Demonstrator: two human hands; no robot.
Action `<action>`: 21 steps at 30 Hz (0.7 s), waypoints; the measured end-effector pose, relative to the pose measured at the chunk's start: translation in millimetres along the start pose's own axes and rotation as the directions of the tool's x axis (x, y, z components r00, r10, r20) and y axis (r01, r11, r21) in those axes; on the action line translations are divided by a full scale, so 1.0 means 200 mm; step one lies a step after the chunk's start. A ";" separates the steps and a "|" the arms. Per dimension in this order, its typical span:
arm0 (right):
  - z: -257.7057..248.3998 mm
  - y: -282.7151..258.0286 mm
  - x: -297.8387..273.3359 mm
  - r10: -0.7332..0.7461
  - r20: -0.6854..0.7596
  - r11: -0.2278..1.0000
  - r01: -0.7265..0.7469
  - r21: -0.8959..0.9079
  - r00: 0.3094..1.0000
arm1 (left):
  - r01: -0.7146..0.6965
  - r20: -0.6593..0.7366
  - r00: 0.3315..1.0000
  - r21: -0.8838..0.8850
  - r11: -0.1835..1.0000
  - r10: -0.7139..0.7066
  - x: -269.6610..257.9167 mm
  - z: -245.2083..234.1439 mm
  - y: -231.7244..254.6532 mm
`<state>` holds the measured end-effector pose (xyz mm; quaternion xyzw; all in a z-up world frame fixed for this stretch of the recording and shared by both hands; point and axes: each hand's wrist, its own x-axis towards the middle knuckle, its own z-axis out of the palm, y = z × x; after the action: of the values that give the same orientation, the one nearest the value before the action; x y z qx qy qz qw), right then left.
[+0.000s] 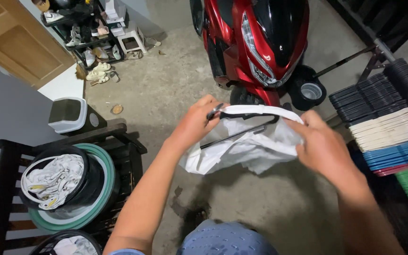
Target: Hang various pieces of laundry on a drying rack using hangers.
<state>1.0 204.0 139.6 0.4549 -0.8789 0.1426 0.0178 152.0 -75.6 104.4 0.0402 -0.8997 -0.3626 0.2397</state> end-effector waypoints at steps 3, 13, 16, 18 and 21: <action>-0.01 -0.05 -0.06 -0.065 0.002 0.998 0.065 0.015 0.998 | -0.014 -0.056 0.998 -0.042 0.999 0.011 -0.02 0.07 0.00; 0.06 0.06 -0.09 0.111 0.290 0.953 -0.019 -0.304 0.951 | 0.161 0.060 0.987 -0.204 0.966 -0.152 -0.01 0.04 0.03; 0.02 0.09 -0.13 -0.018 0.454 0.998 -0.011 0.061 0.891 | 0.031 0.019 0.999 -0.093 0.995 -0.030 -0.01 0.07 -0.01; 0.09 0.20 -0.16 -0.229 0.340 0.812 -0.014 0.584 0.912 | -0.043 0.012 0.999 -0.149 0.988 0.046 -0.02 0.06 -0.01; 0.44 0.52 -0.12 -0.053 0.002 0.444 0.022 0.896 0.999 | -0.032 0.065 0.997 -0.254 0.967 0.050 -0.01 0.00 0.08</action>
<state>-60.2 255.2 26.5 0.4173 -0.6618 0.5769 -0.2346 154.6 -64.5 114.2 -0.0222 -0.8546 -0.4706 0.2182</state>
